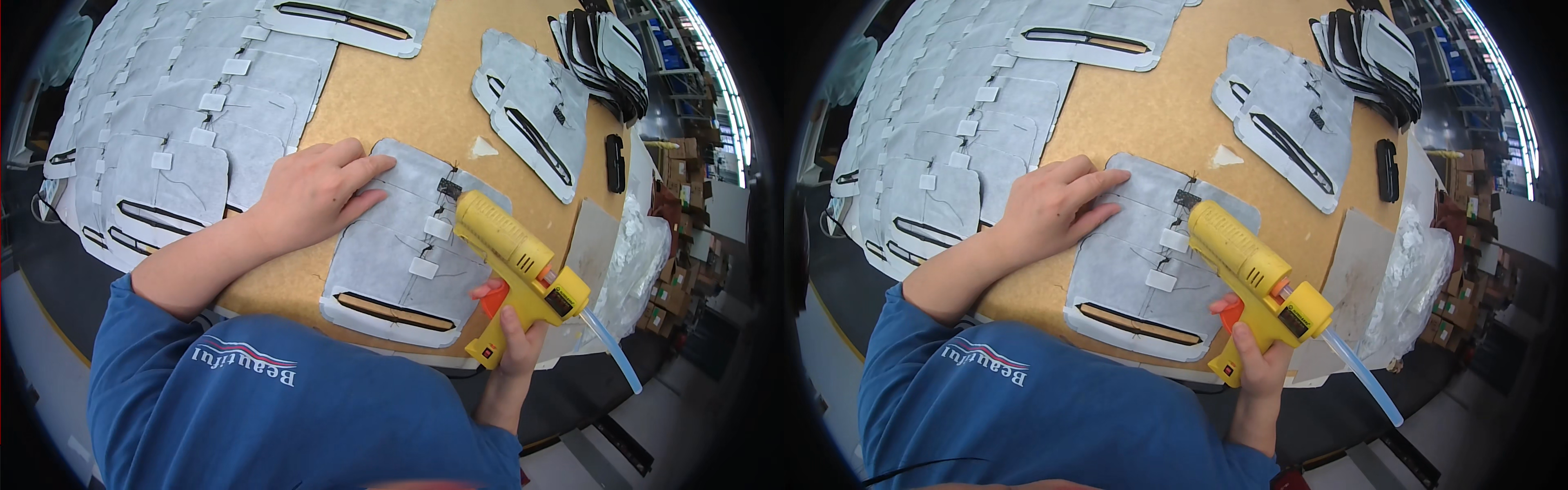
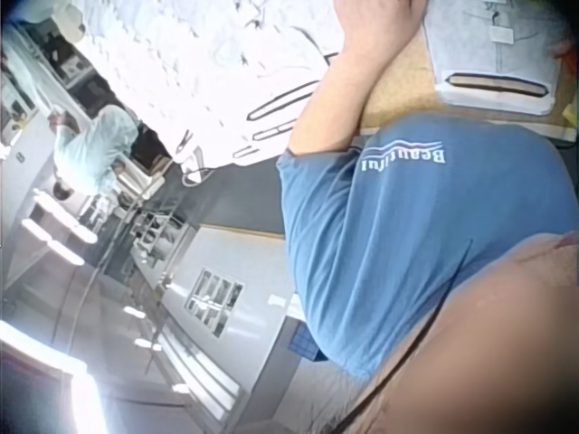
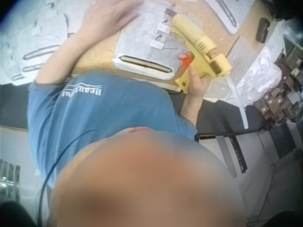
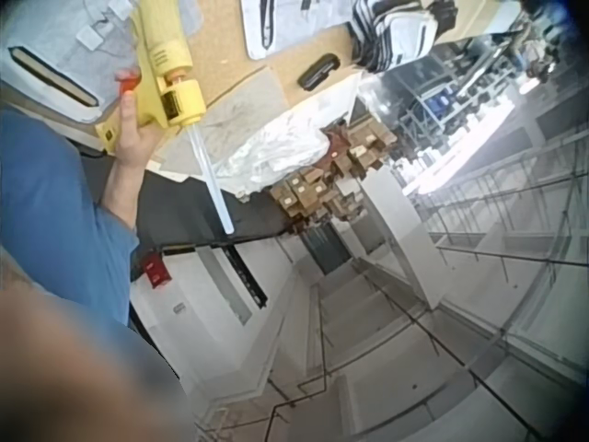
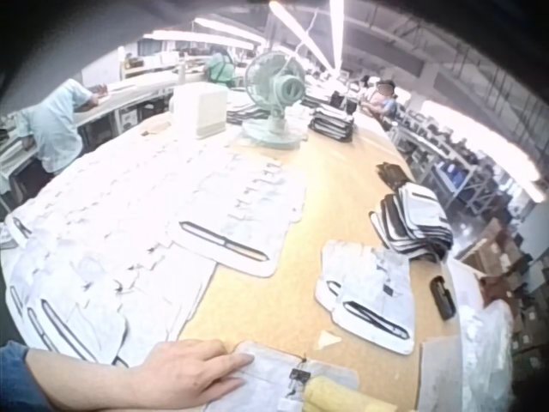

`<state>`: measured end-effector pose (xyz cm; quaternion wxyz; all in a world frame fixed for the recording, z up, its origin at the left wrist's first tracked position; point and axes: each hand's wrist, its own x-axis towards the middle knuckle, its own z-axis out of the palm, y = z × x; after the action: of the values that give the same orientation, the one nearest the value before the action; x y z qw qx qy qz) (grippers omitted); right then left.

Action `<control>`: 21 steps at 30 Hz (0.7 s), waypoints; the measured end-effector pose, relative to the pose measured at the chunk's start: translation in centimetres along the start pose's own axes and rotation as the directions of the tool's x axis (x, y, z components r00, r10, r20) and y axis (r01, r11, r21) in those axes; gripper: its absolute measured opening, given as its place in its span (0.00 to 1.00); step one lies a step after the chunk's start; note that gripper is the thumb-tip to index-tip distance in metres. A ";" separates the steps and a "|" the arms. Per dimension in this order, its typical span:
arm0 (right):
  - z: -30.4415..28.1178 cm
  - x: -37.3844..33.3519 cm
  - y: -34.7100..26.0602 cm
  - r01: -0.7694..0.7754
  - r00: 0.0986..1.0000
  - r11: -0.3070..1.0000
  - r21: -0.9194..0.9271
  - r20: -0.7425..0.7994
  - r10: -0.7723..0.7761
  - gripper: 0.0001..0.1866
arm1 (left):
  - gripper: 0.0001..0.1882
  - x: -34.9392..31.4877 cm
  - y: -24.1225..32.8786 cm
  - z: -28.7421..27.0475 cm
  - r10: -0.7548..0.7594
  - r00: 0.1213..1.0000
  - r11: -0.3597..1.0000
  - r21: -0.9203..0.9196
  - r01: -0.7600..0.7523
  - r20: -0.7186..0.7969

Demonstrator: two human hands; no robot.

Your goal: Applying adhesive with a glue gun to attach small plastic components onto larger grey fabric panels.

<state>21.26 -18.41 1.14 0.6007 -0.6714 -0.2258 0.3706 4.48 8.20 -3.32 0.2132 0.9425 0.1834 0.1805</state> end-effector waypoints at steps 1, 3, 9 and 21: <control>0.0 0.1 0.0 0.012 1.000 1.000 0.005 0.002 -0.012 0.27 | 0.17 0.0 0.0 0.1 0.002 1.000 1.000 -0.004 -0.002 -0.005; 0.2 0.3 0.1 0.018 1.000 1.000 0.009 0.002 -0.018 0.27 | 0.17 0.0 -0.1 0.1 0.004 1.000 1.000 -0.008 -0.004 -0.010; 0.3 0.8 0.3 -0.005 1.000 1.000 0.011 0.005 0.005 0.26 | 0.17 0.0 0.0 0.1 0.006 1.000 1.000 0.004 -0.005 -0.008; -0.5 0.4 0.6 0.027 0.999 0.997 0.079 -0.035 -0.025 0.27 | 0.17 0.3 0.1 0.1 0.007 1.000 1.000 -0.013 -0.008 -0.026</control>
<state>21.81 -18.48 0.49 0.6353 -0.6503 -0.2095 0.3600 4.83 8.21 -3.26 0.2165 0.9393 0.1814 0.1947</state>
